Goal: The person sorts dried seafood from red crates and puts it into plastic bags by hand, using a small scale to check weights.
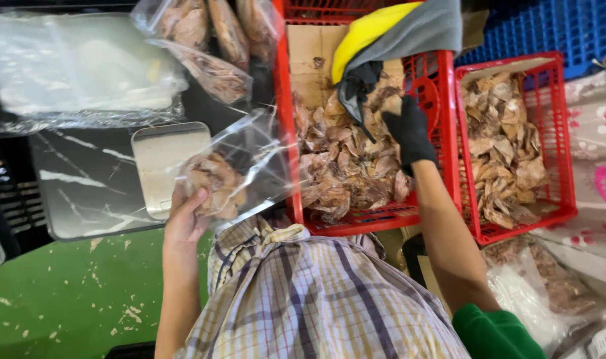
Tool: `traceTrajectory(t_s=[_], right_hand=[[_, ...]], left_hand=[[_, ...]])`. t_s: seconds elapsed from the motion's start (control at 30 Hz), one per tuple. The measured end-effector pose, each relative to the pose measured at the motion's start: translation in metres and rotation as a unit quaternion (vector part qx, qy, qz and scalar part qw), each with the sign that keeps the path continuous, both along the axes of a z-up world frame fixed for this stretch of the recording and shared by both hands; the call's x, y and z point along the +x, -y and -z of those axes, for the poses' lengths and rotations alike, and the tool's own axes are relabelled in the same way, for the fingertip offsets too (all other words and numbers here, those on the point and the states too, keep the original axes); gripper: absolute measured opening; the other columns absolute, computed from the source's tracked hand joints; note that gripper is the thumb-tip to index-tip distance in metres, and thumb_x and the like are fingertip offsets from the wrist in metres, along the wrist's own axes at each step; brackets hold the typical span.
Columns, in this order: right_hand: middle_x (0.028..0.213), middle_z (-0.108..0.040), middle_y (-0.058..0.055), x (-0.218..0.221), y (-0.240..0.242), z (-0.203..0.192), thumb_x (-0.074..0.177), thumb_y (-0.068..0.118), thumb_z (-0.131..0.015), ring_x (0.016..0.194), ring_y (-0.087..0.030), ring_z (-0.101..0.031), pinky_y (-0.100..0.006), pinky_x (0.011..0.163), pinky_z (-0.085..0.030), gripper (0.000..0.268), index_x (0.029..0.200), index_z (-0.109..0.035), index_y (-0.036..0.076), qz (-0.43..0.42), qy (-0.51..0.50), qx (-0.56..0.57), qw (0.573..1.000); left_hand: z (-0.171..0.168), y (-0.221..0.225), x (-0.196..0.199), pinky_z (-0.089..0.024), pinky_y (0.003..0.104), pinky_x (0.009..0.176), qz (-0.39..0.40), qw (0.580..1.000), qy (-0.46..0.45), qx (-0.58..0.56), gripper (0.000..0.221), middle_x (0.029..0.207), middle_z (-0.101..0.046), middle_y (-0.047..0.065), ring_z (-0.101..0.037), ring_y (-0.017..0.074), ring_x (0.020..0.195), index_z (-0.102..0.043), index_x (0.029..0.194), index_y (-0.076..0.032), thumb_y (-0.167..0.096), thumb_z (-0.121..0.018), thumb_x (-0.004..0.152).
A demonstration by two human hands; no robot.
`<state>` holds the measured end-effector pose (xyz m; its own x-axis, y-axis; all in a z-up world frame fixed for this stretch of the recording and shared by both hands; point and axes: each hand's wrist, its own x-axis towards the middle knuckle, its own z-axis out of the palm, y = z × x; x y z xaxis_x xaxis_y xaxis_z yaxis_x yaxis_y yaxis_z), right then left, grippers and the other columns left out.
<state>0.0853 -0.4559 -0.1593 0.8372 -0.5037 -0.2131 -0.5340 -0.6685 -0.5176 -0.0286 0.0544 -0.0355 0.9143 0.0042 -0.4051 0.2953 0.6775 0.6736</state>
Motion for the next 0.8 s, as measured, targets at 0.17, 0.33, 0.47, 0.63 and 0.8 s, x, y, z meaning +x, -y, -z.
traceTrajectory(t_s=[0.17,0.33,0.47,0.63,0.8], right_hand=[[0.137,-0.062,-0.021,-0.039,-0.057,-0.104,0.079,0.017,-0.092,0.134,-0.040,-0.053,-0.049,0.110,-0.044,0.066,0.136,-0.059,0.020,-0.009,0.100,0.078,0.992],[0.109,-0.076,-0.003,-0.077,-0.117,-0.221,0.080,0.015,-0.089,0.094,-0.013,-0.077,-0.028,0.079,-0.062,0.049,0.124,-0.067,0.016,0.076,0.139,0.332,0.930],[0.101,-0.076,-0.011,-0.101,-0.142,-0.240,0.068,0.006,-0.090,0.084,-0.023,-0.076,-0.033,0.070,-0.061,0.055,0.119,-0.072,0.012,0.073,0.043,0.359,0.929],[0.104,-0.078,-0.010,-0.108,-0.171,-0.254,0.067,-0.001,-0.088,0.090,-0.019,-0.074,-0.030,0.083,-0.058,0.047,0.112,-0.078,0.009,-0.035,-0.067,0.355,0.932],[0.112,-0.078,-0.015,-0.106,-0.173,-0.253,0.073,0.006,-0.089,0.109,-0.026,-0.072,-0.040,0.101,-0.052,0.051,0.122,-0.076,0.010,-0.225,-0.074,0.245,0.940]], left_hand=[[0.011,-0.003,0.000,-0.061,0.042,0.085,0.015,0.997,0.050,0.052,0.079,0.120,-0.069,0.018,-0.071,0.0274,0.106,-0.048,0.144,-0.006,0.001,-0.081,0.073],[0.010,-0.001,0.007,-0.054,0.048,0.100,0.060,0.987,0.113,0.101,0.087,0.127,-0.064,0.024,-0.065,0.0320,0.116,-0.044,0.146,-0.003,0.000,-0.085,0.069],[-0.004,0.008,0.014,-0.059,0.040,0.089,0.095,0.985,0.119,0.087,0.089,0.118,-0.069,0.020,-0.069,0.0253,0.105,-0.044,0.146,-0.005,0.001,-0.087,0.067],[-0.004,0.011,0.022,-0.057,0.040,0.092,0.129,0.980,0.126,0.086,0.091,0.120,-0.069,0.019,-0.068,0.0245,0.109,-0.044,0.147,-0.006,0.001,-0.087,0.067],[-0.016,0.013,0.024,-0.055,0.039,0.097,0.168,0.965,0.147,0.136,0.092,0.120,-0.069,0.016,-0.066,0.0224,0.109,-0.049,0.143,-0.009,-0.001,-0.092,0.062]])
